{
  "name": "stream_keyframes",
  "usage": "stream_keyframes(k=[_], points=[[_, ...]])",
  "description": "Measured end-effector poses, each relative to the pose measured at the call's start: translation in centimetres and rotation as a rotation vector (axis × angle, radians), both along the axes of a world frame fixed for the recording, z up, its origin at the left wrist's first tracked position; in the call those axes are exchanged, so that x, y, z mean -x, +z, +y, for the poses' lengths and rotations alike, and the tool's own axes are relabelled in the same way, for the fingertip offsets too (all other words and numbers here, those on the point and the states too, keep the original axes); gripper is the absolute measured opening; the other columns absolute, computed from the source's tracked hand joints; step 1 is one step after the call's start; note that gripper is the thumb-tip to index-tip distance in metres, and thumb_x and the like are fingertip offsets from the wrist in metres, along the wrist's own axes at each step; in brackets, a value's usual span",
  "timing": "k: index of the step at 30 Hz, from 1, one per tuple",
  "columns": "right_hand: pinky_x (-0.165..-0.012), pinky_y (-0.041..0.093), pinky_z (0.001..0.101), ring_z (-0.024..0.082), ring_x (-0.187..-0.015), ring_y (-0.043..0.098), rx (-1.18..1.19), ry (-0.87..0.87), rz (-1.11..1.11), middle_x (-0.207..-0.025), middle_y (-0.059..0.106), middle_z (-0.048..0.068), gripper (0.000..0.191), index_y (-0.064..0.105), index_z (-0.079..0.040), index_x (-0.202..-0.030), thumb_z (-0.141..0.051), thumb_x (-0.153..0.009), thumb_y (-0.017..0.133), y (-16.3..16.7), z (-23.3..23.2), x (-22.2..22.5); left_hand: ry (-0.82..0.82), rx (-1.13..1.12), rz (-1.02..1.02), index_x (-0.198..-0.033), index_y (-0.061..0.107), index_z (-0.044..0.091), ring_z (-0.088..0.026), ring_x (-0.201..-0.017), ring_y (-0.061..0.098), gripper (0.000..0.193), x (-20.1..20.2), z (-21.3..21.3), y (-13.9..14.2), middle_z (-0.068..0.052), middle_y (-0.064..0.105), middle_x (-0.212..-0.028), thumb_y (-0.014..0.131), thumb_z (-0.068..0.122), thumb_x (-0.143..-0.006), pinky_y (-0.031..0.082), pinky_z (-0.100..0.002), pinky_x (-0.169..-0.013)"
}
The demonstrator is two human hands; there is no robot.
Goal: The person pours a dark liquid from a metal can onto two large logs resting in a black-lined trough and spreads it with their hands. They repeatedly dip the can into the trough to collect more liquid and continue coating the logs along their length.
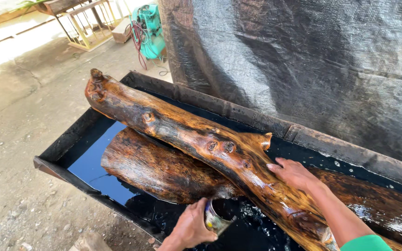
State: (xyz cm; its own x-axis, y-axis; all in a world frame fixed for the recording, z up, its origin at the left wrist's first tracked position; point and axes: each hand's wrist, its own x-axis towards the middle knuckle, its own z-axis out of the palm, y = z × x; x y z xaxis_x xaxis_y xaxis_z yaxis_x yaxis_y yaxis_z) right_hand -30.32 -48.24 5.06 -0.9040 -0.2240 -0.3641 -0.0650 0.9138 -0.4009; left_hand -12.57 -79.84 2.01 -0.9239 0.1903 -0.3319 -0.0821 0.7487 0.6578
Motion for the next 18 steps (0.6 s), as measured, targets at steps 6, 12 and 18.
stream_keyframes(k=[6,12,18], points=[[-0.128,0.016,0.0349,0.025,-0.156,0.019,-0.100,0.194,0.098,-0.168,0.022,0.013,0.089,0.028,-0.002,-0.157,-0.065,-0.096,0.046,1.5,-5.8,-0.4,0.045,0.262,0.073,-0.145,0.036,-0.001,-0.041,-0.124,0.056,0.101,3.3,-3.9,2.3,-0.023,0.060,-0.128,0.087,0.031,-0.063,0.052,-0.046,-0.104],[-0.129,0.013,0.0353,0.025,-0.158,0.014,-0.233,0.194,0.126,-0.169,0.015,0.014,0.091,0.023,-0.001,-0.158,-0.060,-0.096,0.054,0.7,-9.0,-1.2,-0.059,0.415,0.051,-0.146,0.032,-0.001,-0.042,-0.130,0.051,0.103,6.0,-5.0,4.2,-0.025,0.056,-0.132,0.088,0.034,-0.067,0.054,-0.048,-0.101],[-0.129,0.014,0.0357,0.023,-0.158,0.013,-0.203,0.121,0.101,-0.170,0.015,0.009,0.089,0.022,-0.006,-0.159,-0.055,-0.095,0.059,0.4,-9.4,-1.7,-0.222,0.490,-0.006,-0.146,0.032,-0.006,-0.044,-0.129,0.050,0.105,8.2,-4.6,5.0,-0.029,0.054,-0.132,0.089,0.041,-0.070,0.051,-0.048,-0.103]])
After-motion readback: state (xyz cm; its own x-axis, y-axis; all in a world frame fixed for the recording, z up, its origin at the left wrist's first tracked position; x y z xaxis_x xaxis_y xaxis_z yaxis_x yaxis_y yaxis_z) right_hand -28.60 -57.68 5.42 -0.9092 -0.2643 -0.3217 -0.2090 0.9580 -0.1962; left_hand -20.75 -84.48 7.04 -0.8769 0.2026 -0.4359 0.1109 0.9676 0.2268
